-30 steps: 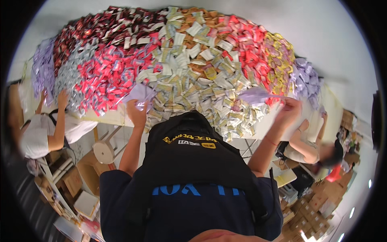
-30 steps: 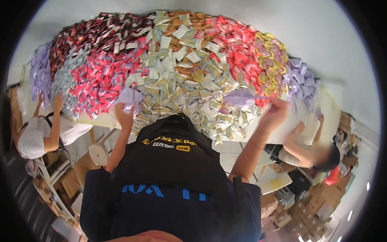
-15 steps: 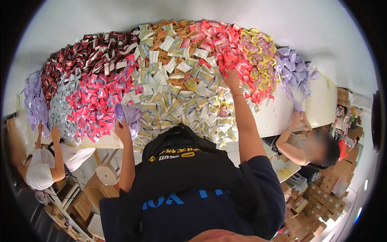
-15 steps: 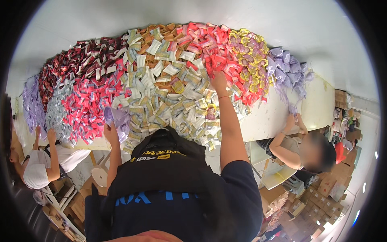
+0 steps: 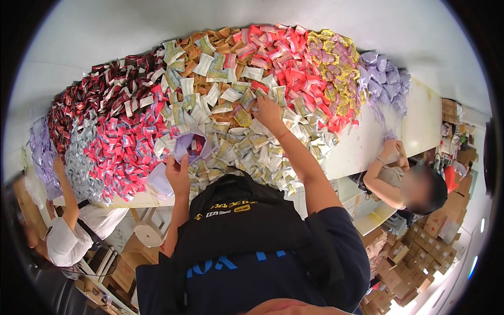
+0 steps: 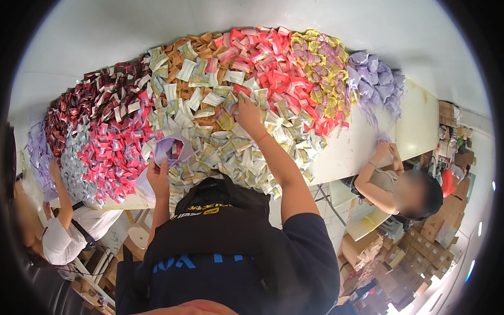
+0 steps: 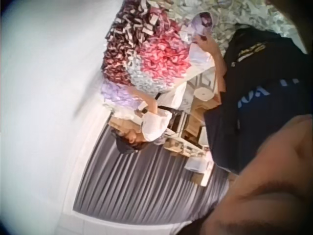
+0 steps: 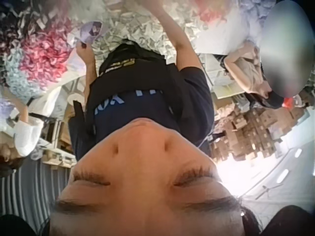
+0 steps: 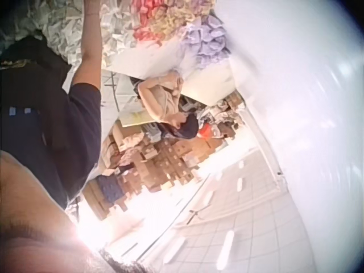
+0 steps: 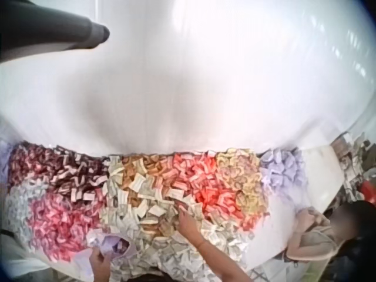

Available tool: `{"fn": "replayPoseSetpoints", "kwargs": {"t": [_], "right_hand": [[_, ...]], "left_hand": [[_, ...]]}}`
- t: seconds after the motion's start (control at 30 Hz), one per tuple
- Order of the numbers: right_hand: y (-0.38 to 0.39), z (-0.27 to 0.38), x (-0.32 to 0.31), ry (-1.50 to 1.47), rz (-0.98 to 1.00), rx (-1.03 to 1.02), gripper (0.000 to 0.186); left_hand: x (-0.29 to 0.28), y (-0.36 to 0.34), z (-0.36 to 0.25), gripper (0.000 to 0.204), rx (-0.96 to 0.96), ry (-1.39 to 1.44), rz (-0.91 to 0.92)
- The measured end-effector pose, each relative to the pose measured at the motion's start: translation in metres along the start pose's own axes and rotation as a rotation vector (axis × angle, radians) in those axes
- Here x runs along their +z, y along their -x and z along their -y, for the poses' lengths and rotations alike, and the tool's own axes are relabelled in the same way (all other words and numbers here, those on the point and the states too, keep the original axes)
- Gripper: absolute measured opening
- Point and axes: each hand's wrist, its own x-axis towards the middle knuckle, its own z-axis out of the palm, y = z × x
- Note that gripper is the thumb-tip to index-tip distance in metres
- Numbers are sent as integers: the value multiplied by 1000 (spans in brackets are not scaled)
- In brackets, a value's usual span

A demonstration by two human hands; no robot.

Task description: The person repeatedly picks small pre-wrapped items from a large pile on a table and places them into a purple plastic bag. The person continues this one-by-one packing process for the duration of the clip.

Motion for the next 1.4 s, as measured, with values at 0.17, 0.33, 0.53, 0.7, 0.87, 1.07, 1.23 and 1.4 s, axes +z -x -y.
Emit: {"fn": "replayPoseSetpoints", "kwargs": {"t": [0.17,0.33,0.53,0.7,0.87,1.07,1.23,1.4], "right_hand": [[-13,6,-29,-480,155,241,24],[-70,16,-17,-1408,105,535,13],[-84,60,10,-722,-91,191,16],[-68,68,37,-808,-21,251,26],[-53,66,37,-1035,67,303,43],[-67,67,28,-539,206,95,61],[-57,54,52,-358,243,-59,46],[-21,55,31,-525,241,-23,41]], "left_hand": [[1,3,20,7,-89,27,24],[7,-3,3,10,-172,64,9],[5,-8,2,10,-172,109,-64],[0,-11,13,9,-182,106,-10],[6,-16,10,9,-134,54,-29],[10,-22,0,18,-19,-342,-51],[11,-28,-9,17,-2,-358,-19],[14,-29,-1,16,6,-349,28]]}}
